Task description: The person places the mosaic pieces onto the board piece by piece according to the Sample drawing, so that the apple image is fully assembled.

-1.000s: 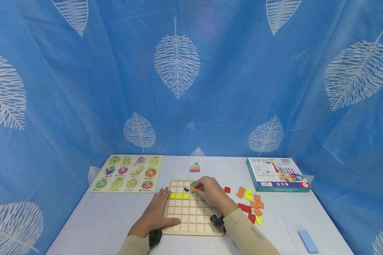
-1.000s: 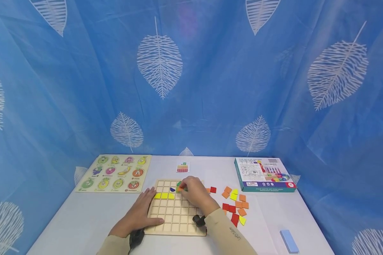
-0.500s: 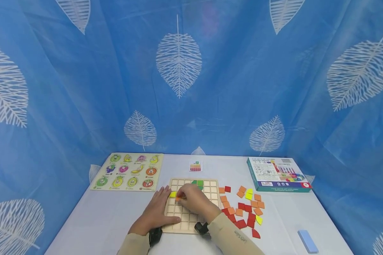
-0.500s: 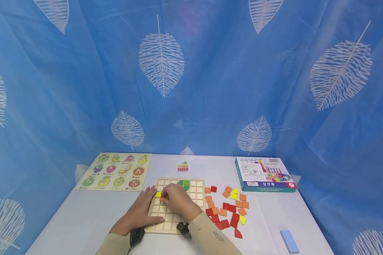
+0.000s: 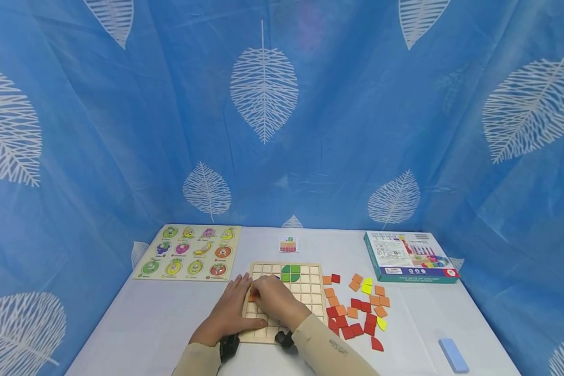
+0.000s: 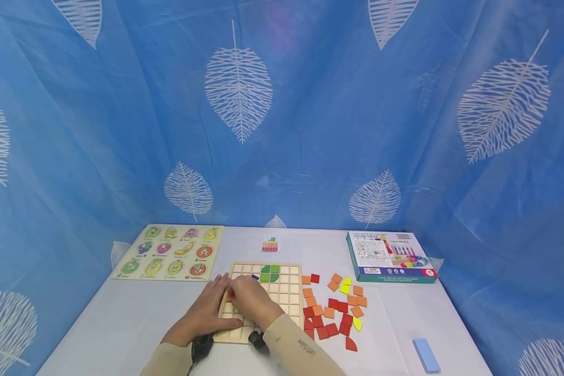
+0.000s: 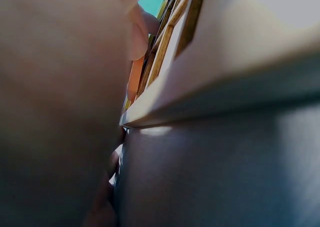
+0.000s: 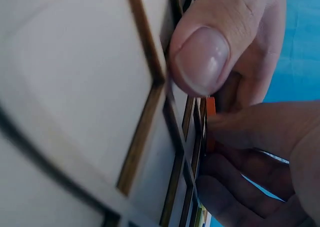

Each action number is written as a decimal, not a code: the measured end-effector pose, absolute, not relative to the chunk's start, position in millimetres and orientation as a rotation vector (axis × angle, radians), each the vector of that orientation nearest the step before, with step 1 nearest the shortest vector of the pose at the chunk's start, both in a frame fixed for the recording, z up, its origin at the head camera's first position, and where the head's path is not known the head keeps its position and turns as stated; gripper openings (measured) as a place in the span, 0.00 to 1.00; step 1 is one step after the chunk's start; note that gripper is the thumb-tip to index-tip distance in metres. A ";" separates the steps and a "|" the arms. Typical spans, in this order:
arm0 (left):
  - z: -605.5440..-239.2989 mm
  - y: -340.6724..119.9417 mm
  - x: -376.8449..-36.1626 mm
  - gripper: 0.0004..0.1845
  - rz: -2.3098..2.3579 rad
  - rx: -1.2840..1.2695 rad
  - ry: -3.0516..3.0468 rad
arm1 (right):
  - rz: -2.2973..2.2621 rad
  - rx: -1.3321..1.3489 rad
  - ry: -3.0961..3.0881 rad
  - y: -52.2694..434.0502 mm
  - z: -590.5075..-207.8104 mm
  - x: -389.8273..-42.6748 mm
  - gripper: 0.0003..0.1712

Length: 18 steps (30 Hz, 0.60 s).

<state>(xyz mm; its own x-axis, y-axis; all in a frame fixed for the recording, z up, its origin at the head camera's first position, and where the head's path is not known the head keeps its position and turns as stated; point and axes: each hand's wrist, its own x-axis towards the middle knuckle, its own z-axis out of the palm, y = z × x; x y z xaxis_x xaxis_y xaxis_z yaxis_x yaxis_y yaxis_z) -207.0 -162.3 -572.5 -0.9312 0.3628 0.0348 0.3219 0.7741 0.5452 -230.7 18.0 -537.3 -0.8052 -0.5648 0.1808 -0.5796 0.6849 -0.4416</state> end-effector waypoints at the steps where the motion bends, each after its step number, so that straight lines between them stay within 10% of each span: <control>1: -572.4 -162.0 -206.9 0.69 0.872 0.557 2.889 | 0.750 0.966 -2.849 17.7 -538.2 -231.0 0.06; 18: -569.9 -161.4 -206.6 0.68 0.889 0.559 2.873 | 0.833 0.905 -2.824 17.5 -536.4 -233.6 0.08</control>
